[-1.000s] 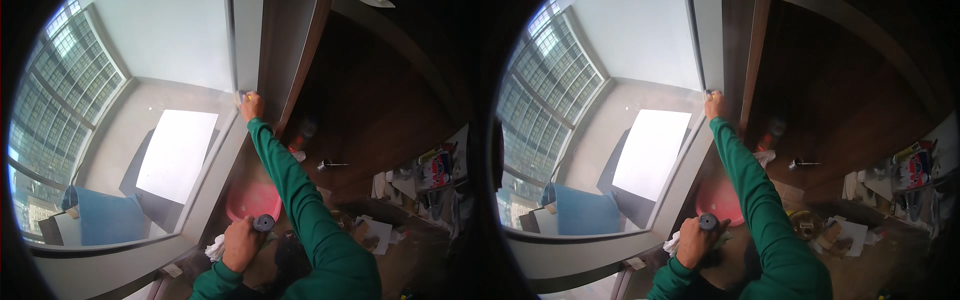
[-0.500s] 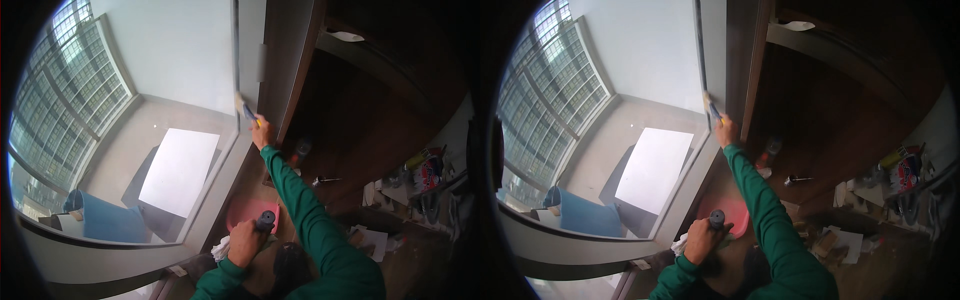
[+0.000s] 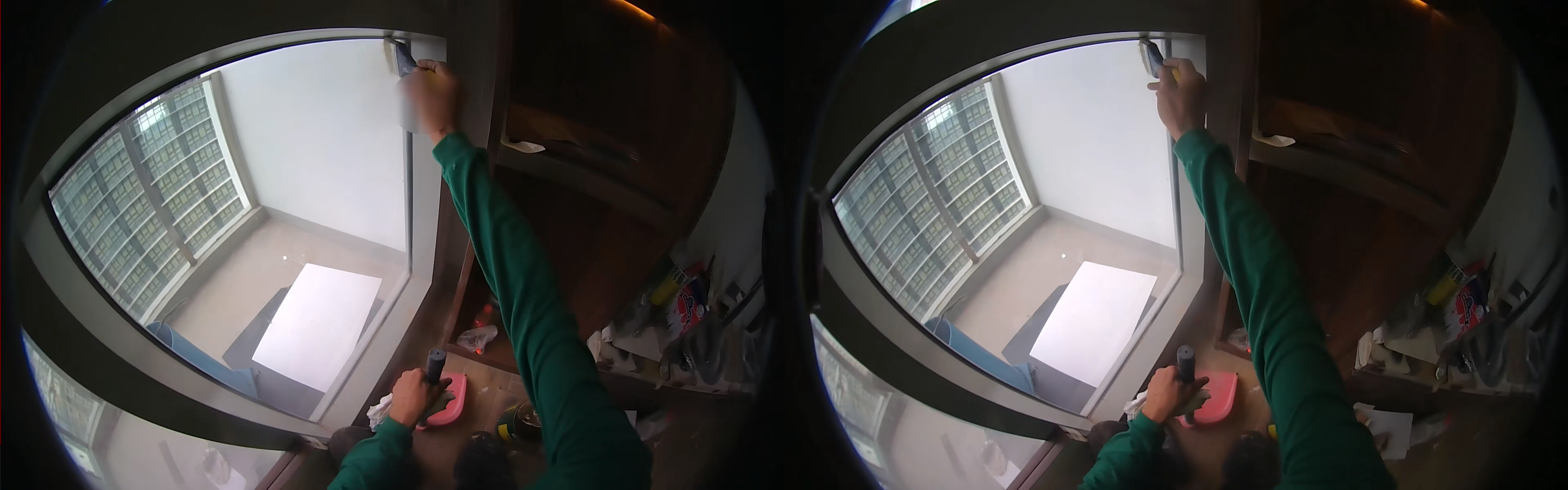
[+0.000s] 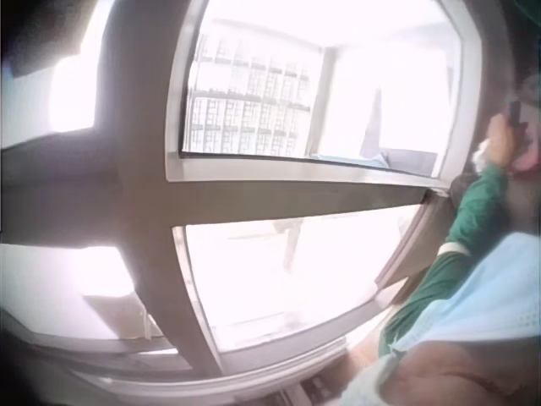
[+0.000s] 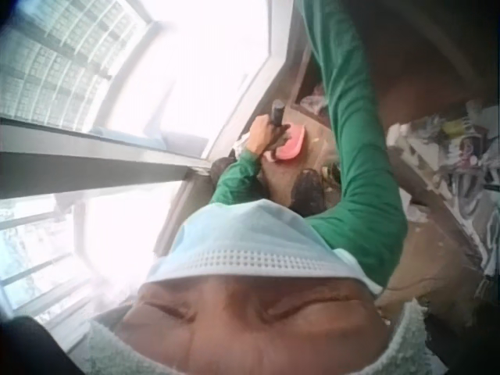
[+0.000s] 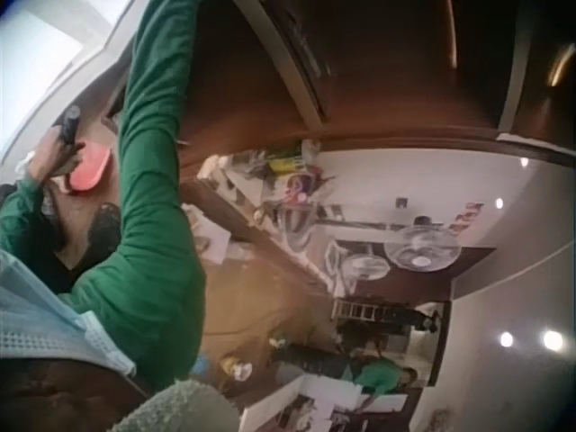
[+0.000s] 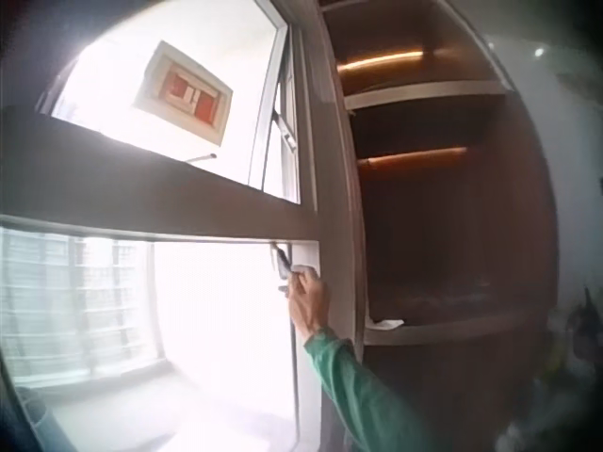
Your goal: The person cleans a window sill and surrounding area using a brush and a dustpan, then handles a wooden board and other materials in a cluttered room. The person also uses a vacuum cleaner to clean the floor.
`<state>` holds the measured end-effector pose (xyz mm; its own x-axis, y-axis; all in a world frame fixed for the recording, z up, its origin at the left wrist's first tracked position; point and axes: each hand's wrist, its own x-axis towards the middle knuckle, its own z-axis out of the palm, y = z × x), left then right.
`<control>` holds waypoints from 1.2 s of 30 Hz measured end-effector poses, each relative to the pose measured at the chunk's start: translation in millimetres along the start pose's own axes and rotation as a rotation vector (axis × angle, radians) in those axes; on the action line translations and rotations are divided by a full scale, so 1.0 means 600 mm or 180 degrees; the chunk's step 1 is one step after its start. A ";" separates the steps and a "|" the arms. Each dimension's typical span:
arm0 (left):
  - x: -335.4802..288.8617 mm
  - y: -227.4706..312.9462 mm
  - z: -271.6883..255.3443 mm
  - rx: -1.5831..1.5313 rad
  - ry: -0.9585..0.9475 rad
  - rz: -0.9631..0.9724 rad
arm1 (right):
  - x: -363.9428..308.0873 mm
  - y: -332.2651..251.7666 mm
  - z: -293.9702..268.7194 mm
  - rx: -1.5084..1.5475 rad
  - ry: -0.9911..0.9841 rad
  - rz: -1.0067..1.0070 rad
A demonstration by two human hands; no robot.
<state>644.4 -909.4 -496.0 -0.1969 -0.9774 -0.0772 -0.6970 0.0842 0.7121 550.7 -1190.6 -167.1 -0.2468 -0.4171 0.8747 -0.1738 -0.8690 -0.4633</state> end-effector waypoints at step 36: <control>-0.037 -0.020 0.011 0.0122 0.0007 0.0082 | -0.401 -0.177 -0.064 0.1407 -0.2158 0.2518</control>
<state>652.5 -887.6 -507.3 -0.2137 -0.9752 -0.0577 -0.7176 0.1167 0.6866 591.9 -987.9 -333.8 0.4535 -0.8329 0.3171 0.1873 -0.2588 -0.9476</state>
